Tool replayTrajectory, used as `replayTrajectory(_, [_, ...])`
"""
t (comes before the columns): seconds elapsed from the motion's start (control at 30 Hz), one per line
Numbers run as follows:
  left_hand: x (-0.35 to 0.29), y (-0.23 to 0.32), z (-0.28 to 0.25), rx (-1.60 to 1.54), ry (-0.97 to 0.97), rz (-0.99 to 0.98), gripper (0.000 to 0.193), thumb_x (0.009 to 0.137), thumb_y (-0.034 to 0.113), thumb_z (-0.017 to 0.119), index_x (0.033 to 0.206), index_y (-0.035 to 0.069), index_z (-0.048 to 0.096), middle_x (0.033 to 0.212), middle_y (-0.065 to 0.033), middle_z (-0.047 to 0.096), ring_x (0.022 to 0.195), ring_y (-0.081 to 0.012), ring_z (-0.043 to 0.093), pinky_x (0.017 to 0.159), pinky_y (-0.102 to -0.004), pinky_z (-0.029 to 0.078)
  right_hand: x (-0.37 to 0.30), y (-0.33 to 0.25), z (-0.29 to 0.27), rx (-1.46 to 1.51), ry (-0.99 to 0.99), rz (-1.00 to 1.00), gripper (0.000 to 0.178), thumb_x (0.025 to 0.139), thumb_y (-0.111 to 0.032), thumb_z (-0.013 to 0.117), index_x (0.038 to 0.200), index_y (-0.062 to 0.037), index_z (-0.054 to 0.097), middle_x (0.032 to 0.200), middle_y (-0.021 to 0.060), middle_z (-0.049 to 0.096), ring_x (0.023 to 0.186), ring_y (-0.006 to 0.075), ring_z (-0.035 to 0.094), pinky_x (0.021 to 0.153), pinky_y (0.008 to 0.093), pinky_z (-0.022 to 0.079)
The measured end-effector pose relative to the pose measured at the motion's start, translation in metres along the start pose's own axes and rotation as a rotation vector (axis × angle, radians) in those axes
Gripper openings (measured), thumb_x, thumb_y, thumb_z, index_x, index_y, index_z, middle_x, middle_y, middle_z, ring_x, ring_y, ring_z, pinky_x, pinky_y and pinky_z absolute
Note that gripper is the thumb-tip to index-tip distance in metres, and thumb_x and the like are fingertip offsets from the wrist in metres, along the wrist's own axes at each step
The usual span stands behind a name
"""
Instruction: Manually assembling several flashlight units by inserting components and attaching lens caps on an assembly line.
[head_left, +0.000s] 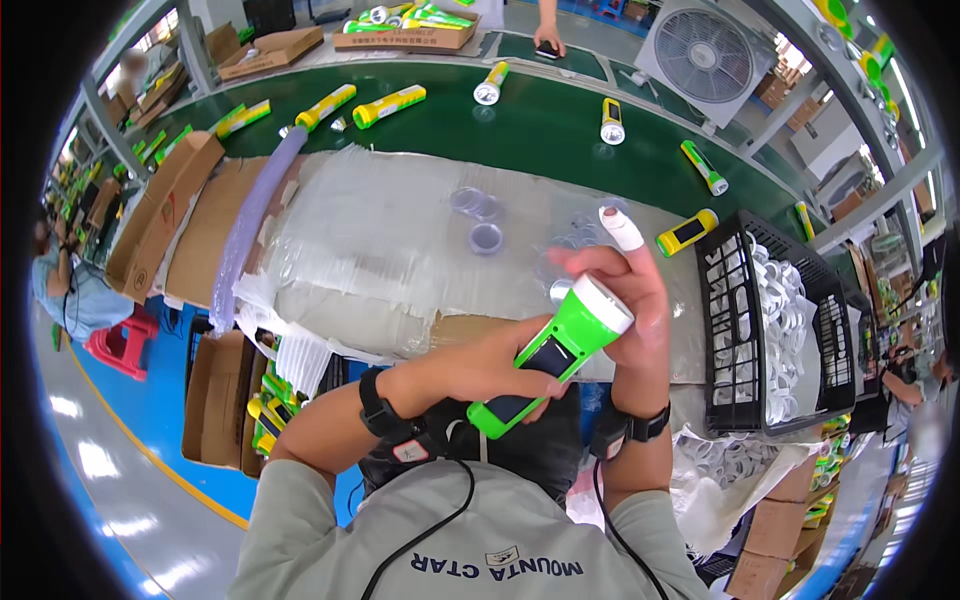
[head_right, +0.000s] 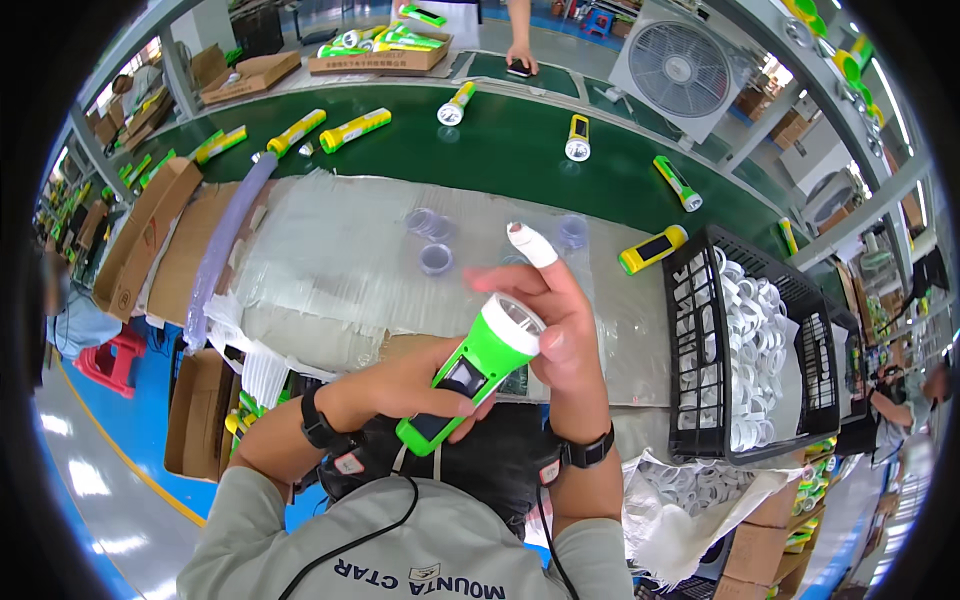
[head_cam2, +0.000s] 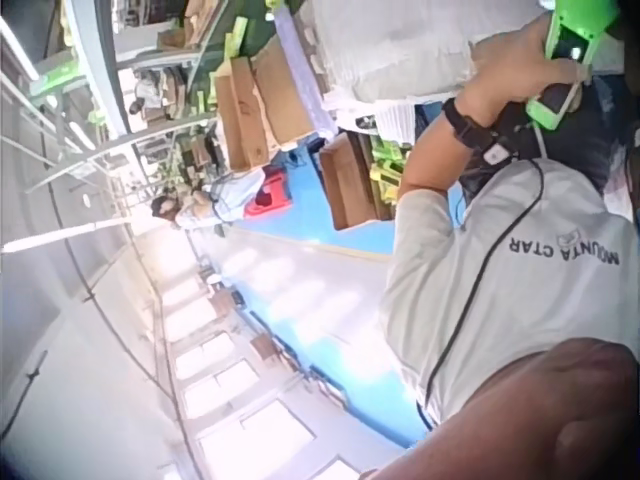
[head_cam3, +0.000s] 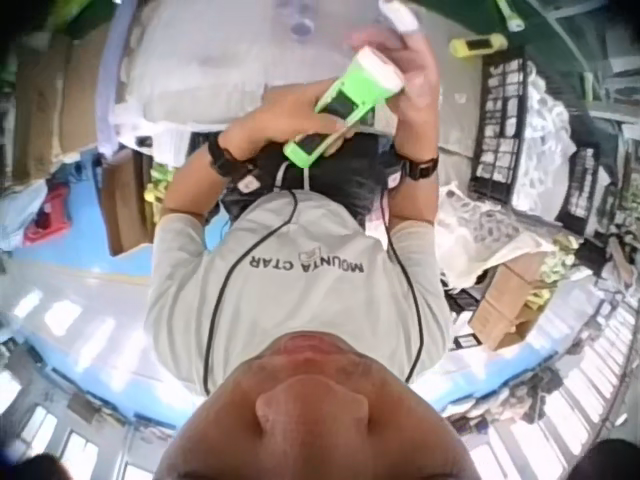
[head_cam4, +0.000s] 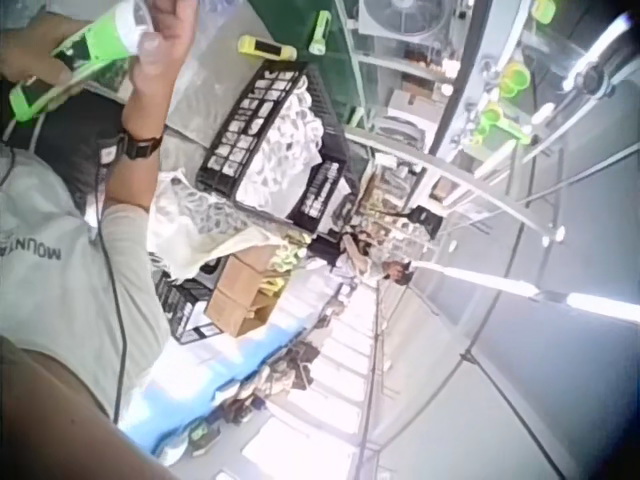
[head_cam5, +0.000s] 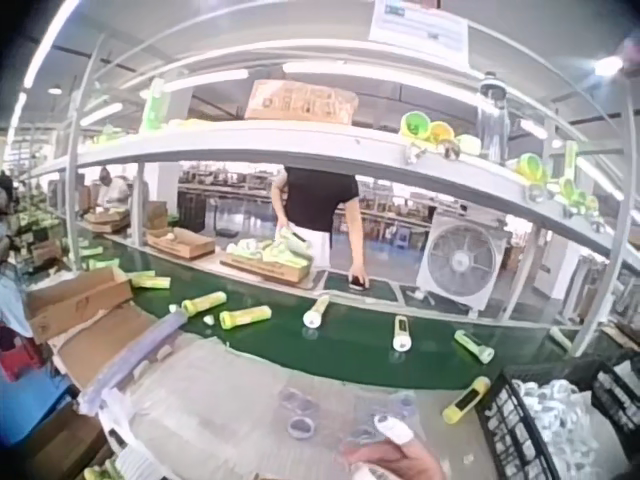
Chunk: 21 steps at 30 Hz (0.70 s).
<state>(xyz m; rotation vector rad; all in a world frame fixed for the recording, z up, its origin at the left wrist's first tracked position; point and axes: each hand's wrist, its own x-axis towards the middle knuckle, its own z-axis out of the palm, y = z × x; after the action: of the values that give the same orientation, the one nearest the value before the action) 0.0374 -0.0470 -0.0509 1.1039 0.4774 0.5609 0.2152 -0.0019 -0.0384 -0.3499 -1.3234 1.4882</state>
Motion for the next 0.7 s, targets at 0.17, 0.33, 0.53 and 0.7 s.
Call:
replayTrajectory(0.17, [-0.004, -0.003, 0.009, -0.245, -0.191, -0.042, 0.045, 0.081, 0.017, 0.066, 0.115, 0.003, 0.041, 0.081, -0.0108, 0.058, 0.06, -0.0191, 0.06, 0.048, -0.0304, 0.048, 0.0, -0.002, 0.006, 0.053, -0.276, -0.164, 0.081, 0.075, -0.041, 0.07, 0.133, 0.0049, 0.037, 0.089, 0.0124, 0.064, 0.094, 0.027, 0.063, 0.098, 0.0404, 0.041])
replayTrajectory(0.33, [0.0, 0.0, 0.02, 0.499, 0.372, -0.076, 0.046, 0.081, 0.015, 0.068, 0.116, 0.001, 0.042, 0.08, -0.0088, 0.06, 0.061, -0.015, 0.06, 0.055, -0.0276, 0.048, -0.007, 0.006, 0.007, -0.232, 0.106, 0.152, 0.059, 0.081, -0.011, 0.058, 0.136, -0.0028, 0.038, 0.085, 0.007, 0.062, 0.081, 0.0129, 0.059, 0.078, 0.0295, 0.046])
replayTrajectory(0.53, [0.001, -0.005, 0.014, 0.063, 0.062, -0.098, 0.046, 0.078, 0.019, 0.069, 0.112, 0.002, 0.043, 0.076, -0.0092, 0.059, 0.056, -0.018, 0.06, 0.05, -0.0292, 0.048, -0.01, -0.002, 0.001, 0.119, 0.016, 0.102, 0.059, 0.081, -0.017, 0.062, 0.134, -0.0029, 0.041, 0.089, 0.0077, 0.062, 0.087, 0.0161, 0.06, 0.081, 0.0308, 0.046])
replayTrajectory(0.7, [-0.005, -0.005, 0.02, -0.252, -0.166, -0.054, 0.037, 0.081, 0.015, 0.065, 0.108, 0.003, 0.043, 0.073, -0.0075, 0.058, 0.056, -0.0162, 0.06, 0.049, -0.0299, 0.049, -0.014, -0.004, 0.006, -0.093, -0.146, -0.019, 0.055, 0.082, -0.019, 0.06, 0.132, -0.0026, 0.044, 0.084, 0.0068, 0.063, 0.082, 0.0156, 0.061, 0.082, 0.0308, 0.046])
